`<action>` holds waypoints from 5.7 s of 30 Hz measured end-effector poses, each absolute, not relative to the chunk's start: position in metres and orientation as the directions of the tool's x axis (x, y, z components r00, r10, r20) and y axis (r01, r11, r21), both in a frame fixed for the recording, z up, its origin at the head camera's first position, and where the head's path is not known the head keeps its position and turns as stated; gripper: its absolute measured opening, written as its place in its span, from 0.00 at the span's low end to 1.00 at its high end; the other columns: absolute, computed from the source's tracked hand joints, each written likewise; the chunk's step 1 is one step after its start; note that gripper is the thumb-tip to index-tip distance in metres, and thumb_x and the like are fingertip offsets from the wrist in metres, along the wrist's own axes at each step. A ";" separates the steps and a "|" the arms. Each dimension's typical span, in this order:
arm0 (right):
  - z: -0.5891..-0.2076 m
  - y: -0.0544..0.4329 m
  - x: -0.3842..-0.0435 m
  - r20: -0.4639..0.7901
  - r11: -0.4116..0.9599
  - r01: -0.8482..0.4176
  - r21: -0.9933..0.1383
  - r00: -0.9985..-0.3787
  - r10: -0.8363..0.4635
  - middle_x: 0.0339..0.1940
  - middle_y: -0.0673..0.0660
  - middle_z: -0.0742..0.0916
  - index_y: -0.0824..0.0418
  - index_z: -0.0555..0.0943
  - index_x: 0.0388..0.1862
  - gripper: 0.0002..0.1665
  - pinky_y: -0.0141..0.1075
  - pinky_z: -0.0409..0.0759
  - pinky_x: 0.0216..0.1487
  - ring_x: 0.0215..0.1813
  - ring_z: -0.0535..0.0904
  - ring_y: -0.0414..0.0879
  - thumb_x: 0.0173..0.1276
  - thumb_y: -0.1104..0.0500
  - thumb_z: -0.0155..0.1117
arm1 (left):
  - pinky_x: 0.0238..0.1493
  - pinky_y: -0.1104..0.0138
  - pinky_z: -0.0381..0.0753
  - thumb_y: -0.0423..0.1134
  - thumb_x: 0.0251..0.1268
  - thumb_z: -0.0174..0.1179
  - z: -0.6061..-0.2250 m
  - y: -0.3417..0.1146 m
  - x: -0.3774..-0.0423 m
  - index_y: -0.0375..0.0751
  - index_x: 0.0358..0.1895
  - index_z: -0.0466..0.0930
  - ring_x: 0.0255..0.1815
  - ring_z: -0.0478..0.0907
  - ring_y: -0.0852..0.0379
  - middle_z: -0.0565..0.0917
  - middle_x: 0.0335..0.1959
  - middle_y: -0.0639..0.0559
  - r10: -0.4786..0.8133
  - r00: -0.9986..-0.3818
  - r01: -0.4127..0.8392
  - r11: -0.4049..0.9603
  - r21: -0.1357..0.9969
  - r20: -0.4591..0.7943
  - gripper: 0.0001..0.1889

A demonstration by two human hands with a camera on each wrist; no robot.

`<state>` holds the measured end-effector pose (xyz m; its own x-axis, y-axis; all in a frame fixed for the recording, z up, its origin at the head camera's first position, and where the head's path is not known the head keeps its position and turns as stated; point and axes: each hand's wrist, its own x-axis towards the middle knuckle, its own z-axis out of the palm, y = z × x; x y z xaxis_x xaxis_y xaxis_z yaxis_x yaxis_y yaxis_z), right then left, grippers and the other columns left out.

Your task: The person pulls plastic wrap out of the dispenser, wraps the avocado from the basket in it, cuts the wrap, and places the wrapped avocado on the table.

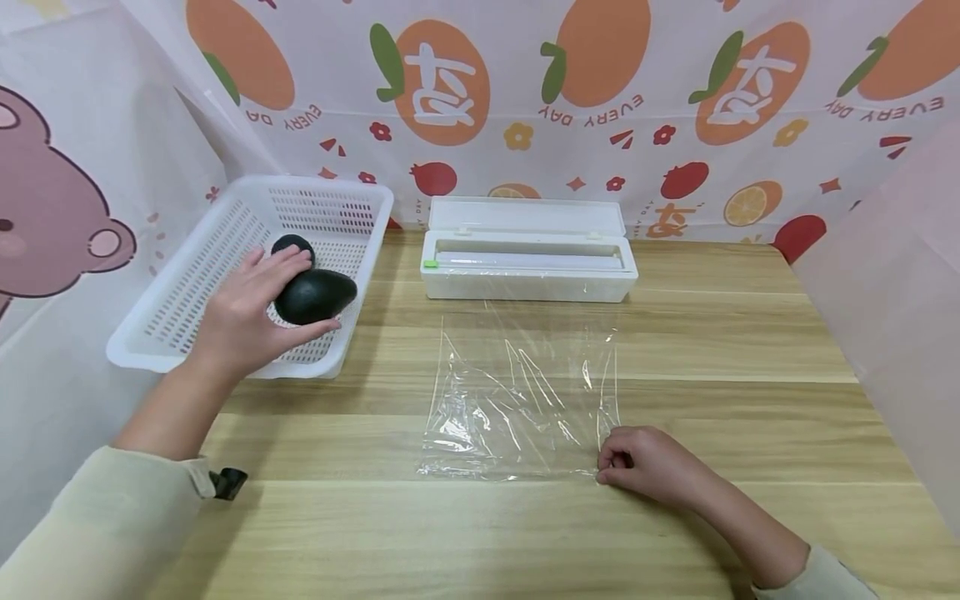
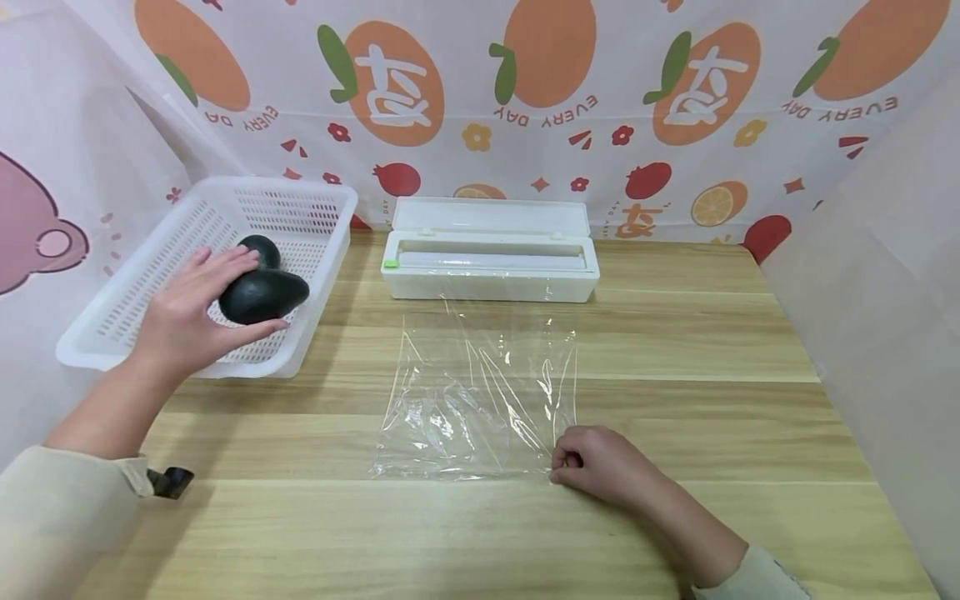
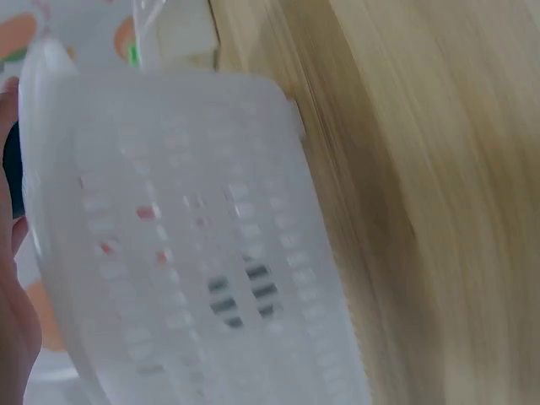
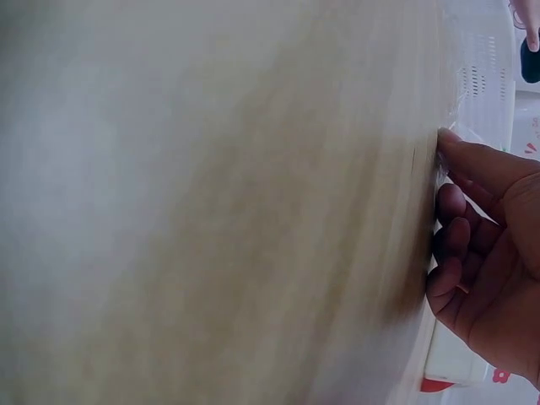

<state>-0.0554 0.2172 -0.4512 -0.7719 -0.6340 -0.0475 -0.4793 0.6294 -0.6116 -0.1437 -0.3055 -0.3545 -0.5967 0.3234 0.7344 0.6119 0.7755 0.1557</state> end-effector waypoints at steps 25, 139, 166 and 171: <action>-0.452 0.217 -0.053 -0.046 0.628 -0.483 -0.610 -0.770 -0.636 0.22 0.35 0.74 0.42 0.80 0.26 0.11 0.26 0.72 0.29 0.26 0.69 0.28 0.59 0.55 0.75 | 0.71 0.50 0.66 0.60 0.37 0.78 -0.406 -0.149 -0.122 0.35 0.61 0.76 0.66 0.74 0.44 0.80 0.61 0.40 0.661 -0.557 0.828 0.488 0.276 0.503 0.46; -0.410 0.137 -0.106 -0.012 0.664 -0.431 -0.611 -0.834 -0.552 0.47 0.46 0.85 0.51 0.84 0.53 0.20 0.37 0.81 0.48 0.45 0.81 0.40 0.64 0.47 0.71 | 0.59 0.60 0.77 0.52 0.60 0.68 -0.403 -0.102 -0.106 0.46 0.60 0.78 0.57 0.78 0.56 0.81 0.58 0.53 0.700 -0.712 0.637 0.611 0.470 0.054 0.27; -0.405 0.138 -0.124 -0.038 0.622 -0.394 -0.677 -0.825 -0.564 0.43 0.47 0.87 0.51 0.85 0.49 0.14 0.36 0.81 0.42 0.41 0.81 0.40 0.65 0.53 0.70 | 0.59 0.56 0.78 0.48 0.63 0.66 -0.394 -0.099 -0.117 0.46 0.62 0.78 0.59 0.78 0.53 0.83 0.57 0.52 0.605 -0.793 0.449 0.660 0.602 -0.072 0.24; -0.401 0.139 -0.121 0.076 0.654 -0.469 -0.593 -0.841 -0.535 0.48 0.49 0.86 0.54 0.85 0.51 0.17 0.42 0.80 0.49 0.48 0.81 0.47 0.67 0.49 0.68 | 0.56 0.58 0.79 0.47 0.66 0.63 -0.398 -0.097 -0.124 0.49 0.57 0.81 0.54 0.80 0.56 0.85 0.53 0.53 0.581 -0.807 0.404 0.674 0.618 -0.107 0.18</action>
